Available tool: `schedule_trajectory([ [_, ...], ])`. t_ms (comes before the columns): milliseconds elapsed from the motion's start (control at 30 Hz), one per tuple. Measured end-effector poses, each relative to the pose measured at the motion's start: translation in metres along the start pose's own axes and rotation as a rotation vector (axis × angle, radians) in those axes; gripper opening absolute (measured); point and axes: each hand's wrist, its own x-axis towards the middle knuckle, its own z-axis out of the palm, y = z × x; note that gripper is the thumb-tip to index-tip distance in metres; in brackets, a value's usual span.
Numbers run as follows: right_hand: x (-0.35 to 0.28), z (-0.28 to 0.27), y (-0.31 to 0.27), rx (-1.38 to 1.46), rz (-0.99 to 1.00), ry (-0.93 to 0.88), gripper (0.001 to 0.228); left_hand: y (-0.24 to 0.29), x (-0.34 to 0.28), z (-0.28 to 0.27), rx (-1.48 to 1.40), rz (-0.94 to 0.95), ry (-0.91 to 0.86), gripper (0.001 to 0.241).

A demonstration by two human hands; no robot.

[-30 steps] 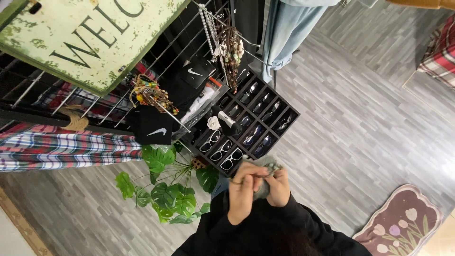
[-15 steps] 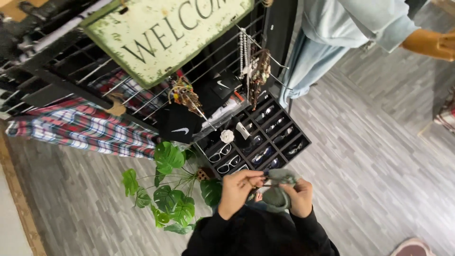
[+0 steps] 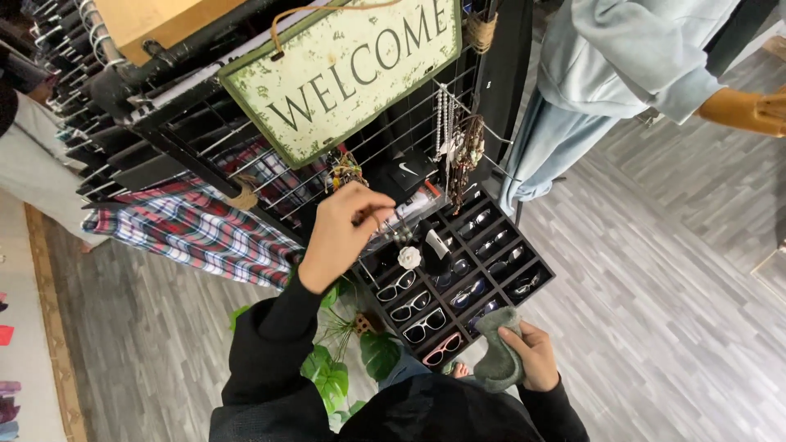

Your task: The person is cleaning jewelry items like necklaces and bracelets by wiping them with a cloth and then hanging them back on a wire display rack.

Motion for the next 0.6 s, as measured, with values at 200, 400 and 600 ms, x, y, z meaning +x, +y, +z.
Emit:
schedule_trajectory([
  [200,-0.004,-0.004,-0.002,0.007,0.007,0.04,0.026,-0.041,0.003,0.009,-0.033,-0.104,-0.007,0.01],
  [400,-0.001,-0.019,0.001,0.03,0.001,0.089,0.024,-0.042,0.0,0.0,-0.04,-0.051,0.081,0.018],
  [600,0.002,-0.038,0.014,0.046,0.023,0.148,0.023,-0.031,-0.006,-0.004,0.037,-0.091,0.063,0.025],
])
